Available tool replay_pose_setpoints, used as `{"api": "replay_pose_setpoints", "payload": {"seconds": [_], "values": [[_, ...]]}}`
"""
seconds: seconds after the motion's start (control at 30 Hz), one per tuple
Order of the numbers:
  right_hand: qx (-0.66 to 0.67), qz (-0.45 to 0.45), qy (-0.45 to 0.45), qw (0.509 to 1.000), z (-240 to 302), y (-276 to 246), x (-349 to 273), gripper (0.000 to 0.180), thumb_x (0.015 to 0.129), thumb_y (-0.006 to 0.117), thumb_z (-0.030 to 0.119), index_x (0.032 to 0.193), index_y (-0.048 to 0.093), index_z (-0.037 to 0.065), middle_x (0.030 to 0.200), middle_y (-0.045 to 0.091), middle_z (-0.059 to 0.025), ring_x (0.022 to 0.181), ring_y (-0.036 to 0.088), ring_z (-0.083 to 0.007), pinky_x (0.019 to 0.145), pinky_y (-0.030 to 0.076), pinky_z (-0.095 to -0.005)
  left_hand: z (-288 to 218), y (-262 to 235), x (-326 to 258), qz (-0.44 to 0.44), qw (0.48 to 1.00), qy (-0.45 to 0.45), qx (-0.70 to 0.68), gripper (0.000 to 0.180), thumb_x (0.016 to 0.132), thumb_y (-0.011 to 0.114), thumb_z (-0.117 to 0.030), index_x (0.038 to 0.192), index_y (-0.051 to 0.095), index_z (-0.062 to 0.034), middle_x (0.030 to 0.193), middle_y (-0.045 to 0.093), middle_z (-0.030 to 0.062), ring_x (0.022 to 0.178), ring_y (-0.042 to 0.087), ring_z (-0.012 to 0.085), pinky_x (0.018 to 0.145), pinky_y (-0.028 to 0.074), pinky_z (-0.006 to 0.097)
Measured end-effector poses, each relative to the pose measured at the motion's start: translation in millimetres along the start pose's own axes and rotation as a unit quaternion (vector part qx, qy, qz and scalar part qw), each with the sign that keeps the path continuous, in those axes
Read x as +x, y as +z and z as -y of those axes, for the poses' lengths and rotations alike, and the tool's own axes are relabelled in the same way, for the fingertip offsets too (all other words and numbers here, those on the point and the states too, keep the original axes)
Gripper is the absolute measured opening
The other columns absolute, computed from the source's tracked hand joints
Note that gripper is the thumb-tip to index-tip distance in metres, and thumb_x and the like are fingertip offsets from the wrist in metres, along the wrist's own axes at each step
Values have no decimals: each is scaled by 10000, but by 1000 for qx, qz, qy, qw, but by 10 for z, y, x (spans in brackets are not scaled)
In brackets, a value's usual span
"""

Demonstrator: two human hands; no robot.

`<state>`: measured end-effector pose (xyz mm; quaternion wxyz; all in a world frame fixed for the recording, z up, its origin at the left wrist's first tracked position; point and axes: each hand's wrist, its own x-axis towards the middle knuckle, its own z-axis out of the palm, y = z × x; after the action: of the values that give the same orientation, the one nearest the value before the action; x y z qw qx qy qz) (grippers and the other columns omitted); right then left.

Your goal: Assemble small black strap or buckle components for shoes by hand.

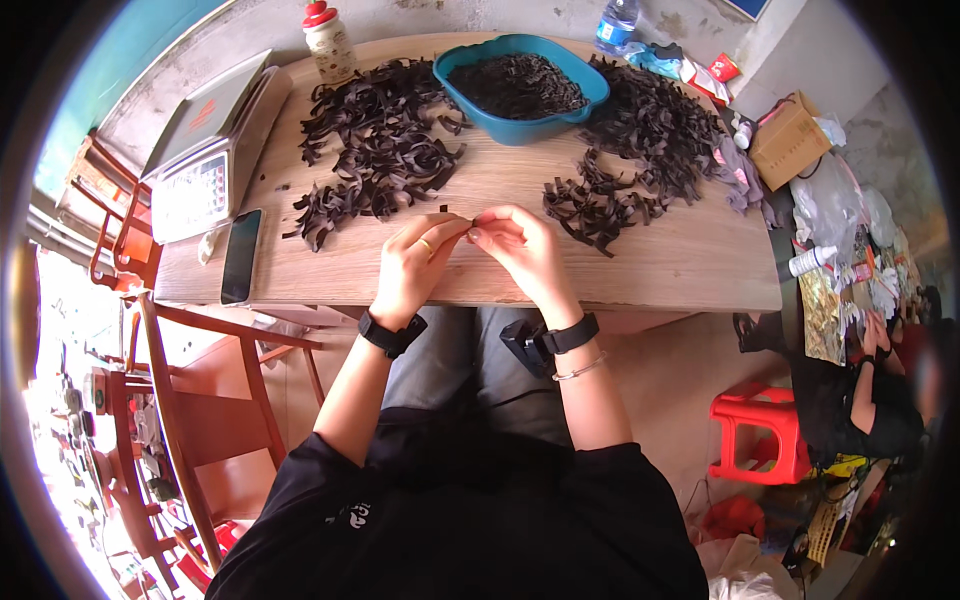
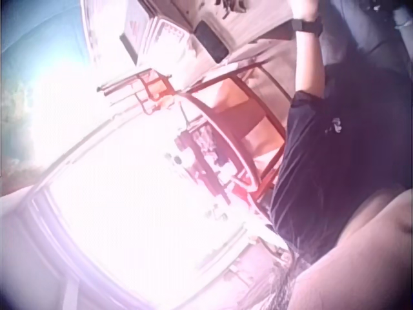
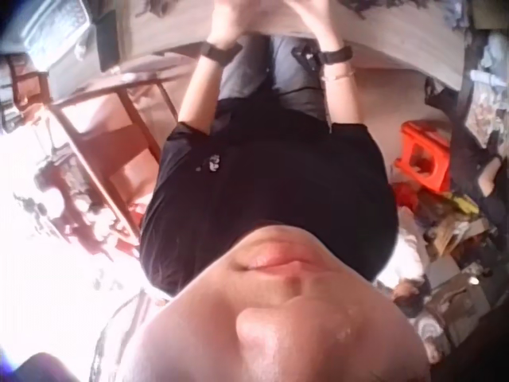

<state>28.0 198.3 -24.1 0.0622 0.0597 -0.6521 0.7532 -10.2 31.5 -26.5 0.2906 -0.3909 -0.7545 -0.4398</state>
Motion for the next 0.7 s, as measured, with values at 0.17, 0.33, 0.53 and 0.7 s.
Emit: {"api": "replay_pose_setpoints", "payload": {"seconds": [0.17,0.33,0.53,0.7], "values": [[-14,15,-15,1000,-8,15,8,180,849,657,9,1008,581,-31,966,644,-70,916,612,-109,848,497,-240,-2,-11,22,-4,1000,14,21,291,688,665,33,939,675,-115,900,647,18,729,638,215,631,528,309],[-12,32,-1,999,25,26,16,184,837,670,9,995,586,-33,982,642,-74,920,610,-109,841,500,-245,-9,-68,65,-8,998,33,48,259,682,674,23,896,663,-122,858,653,-9,729,631,186,615,522,293],[-9,22,9,1000,25,-32,0,196,841,672,25,1008,587,-31,976,642,-71,924,610,-111,854,494,-250,1,-27,48,18,999,48,-2,372,643,668,49,986,636,-93,928,655,23,797,634,211,676,529,313],[25,1,10,1000,4,10,-41,204,848,672,44,1021,586,-23,974,632,-54,917,598,-99,846,495,-249,-98,-93,57,25,1000,5,-16,297,700,646,92,940,677,-80,934,670,64,844,661,234,703,537,316]]}}
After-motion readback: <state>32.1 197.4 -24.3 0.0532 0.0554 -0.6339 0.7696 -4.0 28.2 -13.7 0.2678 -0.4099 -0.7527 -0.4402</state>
